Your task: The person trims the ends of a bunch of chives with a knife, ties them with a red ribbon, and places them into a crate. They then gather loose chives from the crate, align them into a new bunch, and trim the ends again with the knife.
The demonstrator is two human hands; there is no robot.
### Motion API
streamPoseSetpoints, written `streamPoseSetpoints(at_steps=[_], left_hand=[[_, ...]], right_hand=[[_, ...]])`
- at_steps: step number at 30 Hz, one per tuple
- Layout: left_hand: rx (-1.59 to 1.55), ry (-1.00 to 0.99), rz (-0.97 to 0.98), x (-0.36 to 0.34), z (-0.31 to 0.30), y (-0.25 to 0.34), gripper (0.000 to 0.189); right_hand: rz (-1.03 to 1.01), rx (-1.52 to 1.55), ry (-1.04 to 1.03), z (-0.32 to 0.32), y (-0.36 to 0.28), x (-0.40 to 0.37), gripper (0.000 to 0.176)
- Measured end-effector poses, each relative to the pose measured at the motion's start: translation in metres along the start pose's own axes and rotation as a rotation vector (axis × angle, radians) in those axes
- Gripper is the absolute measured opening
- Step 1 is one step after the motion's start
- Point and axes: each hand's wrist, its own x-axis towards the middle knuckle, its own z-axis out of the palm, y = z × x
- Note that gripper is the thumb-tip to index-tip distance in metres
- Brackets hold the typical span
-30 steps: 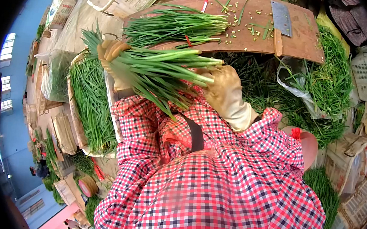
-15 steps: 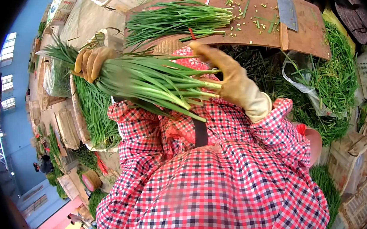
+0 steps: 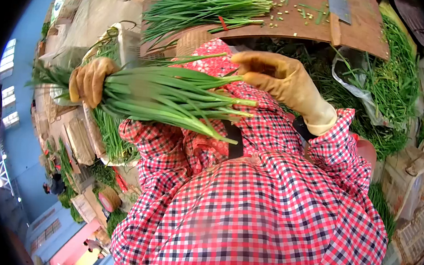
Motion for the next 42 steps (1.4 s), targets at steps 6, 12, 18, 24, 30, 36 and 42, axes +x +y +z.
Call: streamPoseSetpoints(at_steps=[6,12,18,24,30,36,42], left_hand=[[0.053,0.161,0.008,-0.01,0.005,0.0,0.024],[-0.09,0.99,-0.117,-0.003,0.022,-0.018,0.023],[0.37,1.161,-0.149,-0.043,-0.009,0.021,0.02],[0.359,1.075,-0.196,-0.06,-0.029,0.032,0.024],[0.495,1.177,-0.294,-0.061,-0.037,0.026,0.024],[0.723,1.484,-0.169,-0.065,-0.059,0.013,0.024],[0.674,1.492,-0.086,-0.07,-0.068,0.01,0.027]], right_hand=[[-0.362,-0.693,-0.051,0.006,0.008,0.008,0.025],[-0.355,-0.71,0.255,-0.01,0.034,0.008,0.018],[0.214,-0.483,0.514,-0.048,0.041,-0.018,0.026],[-0.087,-0.362,0.208,-0.009,0.02,-0.027,0.043],[-0.082,-0.546,0.066,0.023,0.029,0.007,0.057],[-0.119,-0.947,0.067,-0.005,0.048,-0.026,0.024],[-0.022,-1.443,0.224,-0.034,0.044,-0.079,0.031]])
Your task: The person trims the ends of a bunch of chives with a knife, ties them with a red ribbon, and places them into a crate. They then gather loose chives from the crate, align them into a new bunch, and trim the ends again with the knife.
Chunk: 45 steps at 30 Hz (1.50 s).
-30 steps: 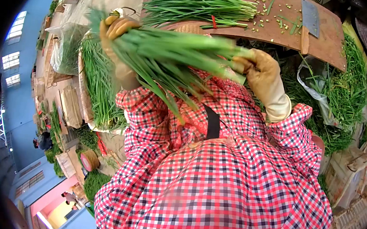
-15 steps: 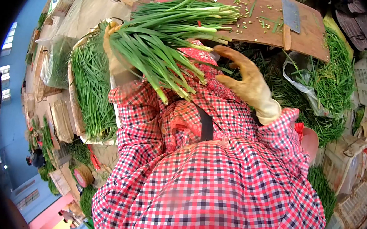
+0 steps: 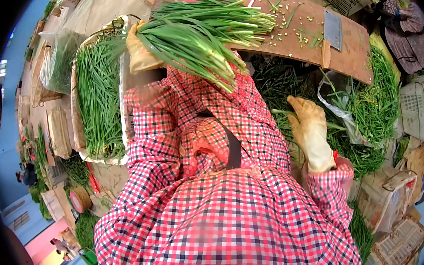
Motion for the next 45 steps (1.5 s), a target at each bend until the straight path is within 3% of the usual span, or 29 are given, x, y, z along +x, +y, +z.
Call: streamPoseSetpoints(at_steps=[1,3,6,9,10,11,13,16,19,20,21,23,25,27,28,31,33,35,37,41,43,44,45], left_hand=[[0.007,-0.07,-0.024,0.003,-0.006,-0.001,0.029],[0.071,0.119,0.066,-0.011,0.016,-0.009,0.029],[0.092,0.222,0.071,-0.027,0.042,-0.015,0.028],[0.147,0.341,0.02,-0.029,0.046,-0.016,0.026],[-0.035,0.284,0.0,-0.019,0.036,-0.008,0.022],[-0.093,0.359,0.004,-0.013,0.022,-0.008,0.017],[-0.124,0.269,-0.052,-0.02,0.012,0.002,0.016],[0.048,0.161,0.061,-0.027,-0.011,-0.006,0.015],[0.13,0.14,0.107,-0.028,-0.026,-0.011,0.012],[0.148,0.155,0.109,-0.028,-0.029,-0.013,0.012],[-0.063,0.244,-0.011,-0.022,-0.027,-0.011,0.013],[0.321,0.075,0.239,-0.026,-0.036,-0.021,0.015],[0.309,0.079,0.291,-0.031,-0.03,-0.022,0.017],[-0.122,0.285,0.022,-0.02,-0.017,-0.013,0.018],[-0.176,0.229,0.006,-0.017,-0.019,-0.012,0.018],[-0.246,0.063,-0.008,-0.023,-0.016,-0.009,0.015],[-0.179,-0.04,0.03,-0.031,-0.008,-0.011,0.013],[-0.171,-0.115,0.08,-0.031,-0.006,-0.017,0.015],[-0.156,-0.028,0.084,-0.024,-0.006,-0.02,0.018],[0.008,0.151,0.008,-0.008,-0.017,-0.017,0.02],[-0.091,0.216,-0.135,-0.007,-0.02,-0.01,0.019],[0.55,0.059,0.063,-0.019,-0.028,-0.012,0.029],[1.173,0.054,0.339,-0.033,-0.034,-0.014,0.044]], right_hand=[[-0.066,0.094,0.178,-0.009,-0.018,0.005,0.032],[-0.244,0.259,0.373,-0.031,-0.062,0.027,0.032],[-0.389,0.124,0.562,-0.025,-0.113,0.064,0.042],[-0.282,-0.097,0.508,0.008,-0.122,0.099,0.038],[-0.297,0.008,0.548,0.018,-0.117,0.104,0.033],[-0.313,0.113,0.581,0.028,-0.107,0.108,0.029],[-0.302,0.295,0.593,0.034,-0.098,0.111,0.021],[-0.176,0.529,0.483,0.036,-0.092,0.106,0.011],[-0.264,0.392,0.567,0.027,-0.101,0.102,0.015],[-0.397,0.316,0.629,0.027,-0.104,0.101,0.023],[-0.445,0.269,0.638,0.021,-0.115,0.101,0.03],[-0.454,0.084,0.533,0.016,-0.134,0.099,0.034],[-0.401,0.029,0.456,0.031,-0.134,0.105,0.029],[-0.373,0.115,0.404,0.039,-0.127,0.113,0.024],[-0.352,0.272,0.463,0.041,-0.126,0.115,0.016],[-0.269,0.474,0.424,0.04,-0.119,0.117,0.014],[0.043,0.713,0.178,0.039,-0.115,0.119,0.019],[0.032,0.837,0.008,0.041,-0.095,0.128,0.022],[0.149,1.067,-0.313,0.029,-0.085,0.137,0.027],[-0.036,1.111,-0.22,0.022,-0.065,0.141,0.026],[-0.087,1.114,-0.199,0.022,-0.057,0.136,0.027],[-0.096,1.092,-0.218,0.019,-0.055,0.133,0.029],[-0.116,1.089,-0.215,0.019,-0.054,0.132,0.029]])
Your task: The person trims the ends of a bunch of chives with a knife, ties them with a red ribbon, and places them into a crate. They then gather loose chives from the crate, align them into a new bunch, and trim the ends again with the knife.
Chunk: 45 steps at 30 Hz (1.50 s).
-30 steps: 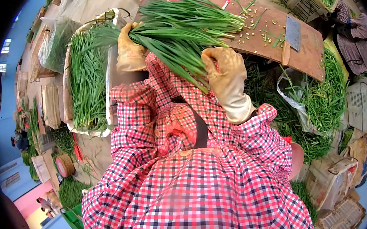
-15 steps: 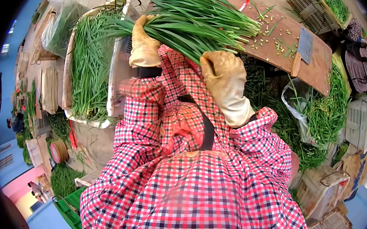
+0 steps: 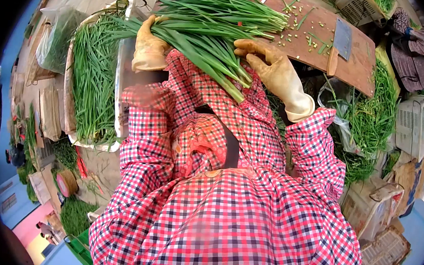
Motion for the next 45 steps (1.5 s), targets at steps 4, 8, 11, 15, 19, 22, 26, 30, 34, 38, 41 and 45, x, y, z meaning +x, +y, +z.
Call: streamPoseSetpoints(at_steps=[4,8,11,15,19,22,26,30,34,38,41,45], left_hand=[[0.324,-0.019,0.047,-0.017,-0.003,0.029,0.055],[-1.142,0.034,-0.539,0.002,0.0,0.021,0.039],[-1.211,0.027,-0.529,0.0,0.002,0.021,0.028],[-1.183,0.089,-0.519,0.004,0.005,0.024,0.019],[-1.106,0.18,-0.537,0.012,0.011,0.023,0.023],[-1.096,0.203,-0.567,0.011,0.012,0.023,0.025],[-1.092,0.215,-0.625,0.011,0.008,0.02,0.029],[-0.962,0.158,-0.482,0.008,0.003,0.006,0.029],[-1.024,0.196,-0.548,0.005,-0.002,0.013,0.028],[-0.991,0.213,-0.551,-0.001,0.004,0.032,0.031],[-0.985,0.154,-0.454,-0.012,0.006,0.044,0.031],[-1.006,0.059,-0.378,-0.003,0.002,0.025,0.034]], right_hand=[[0.021,-0.057,0.065,0.001,-0.002,-0.005,0.026],[0.048,-0.207,0.215,0.013,0.005,-0.009,0.027],[-0.028,-0.418,0.348,0.031,0.002,-0.007,0.031],[0.107,-0.308,0.416,0.044,0.004,-0.001,0.025],[0.181,-0.182,0.465,0.041,0.005,0.002,0.02],[0.105,-0.423,0.499,0.04,0.007,-0.001,0.018],[0.025,-0.707,0.561,0.028,0.017,-0.004,0.018],[0.3,-0.903,0.482,-0.017,0.037,-0.025,0.022],[0.415,-1.143,0.464,-0.044,0.055,-0.06,0.03],[0.364,0.094,0.167,-0.027,0.01,-0.063,0.049],[0.306,0.342,0.026,-0.003,-0.012,-0.052,0.07],[0.151,0.398,-0.051,0.015,-0.015,-0.032,0.08]])
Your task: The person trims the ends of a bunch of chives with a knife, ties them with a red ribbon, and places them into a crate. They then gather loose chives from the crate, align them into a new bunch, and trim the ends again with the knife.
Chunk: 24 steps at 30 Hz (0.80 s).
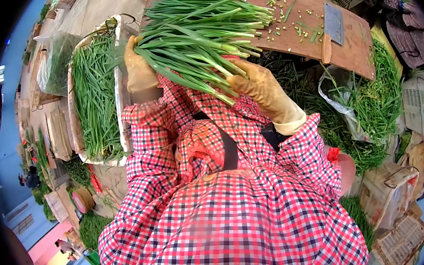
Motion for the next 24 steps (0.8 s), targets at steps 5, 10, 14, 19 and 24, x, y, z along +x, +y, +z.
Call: streamPoseSetpoints(at_steps=[5,10,14,19,24], left_hand=[[-0.205,-0.407,-0.105,0.019,-0.04,0.002,0.036],[-0.376,-0.346,-0.124,0.021,-0.027,0.003,0.025],[-0.639,-0.563,-0.229,0.044,-0.035,0.01,0.028],[-0.881,-0.795,-0.443,0.042,-0.037,0.023,0.025],[-0.908,-0.812,-0.371,0.024,-0.017,0.022,0.039]], right_hand=[[-0.009,0.105,-0.022,0.015,-0.024,-0.004,0.071],[0.008,0.266,0.047,0.027,-0.012,-0.006,0.067],[0.071,0.233,0.013,0.032,-0.015,-0.007,0.064],[0.171,0.035,-0.035,0.032,-0.022,-0.011,0.058],[0.011,-0.03,0.088,0.044,-0.012,-0.008,0.051]])
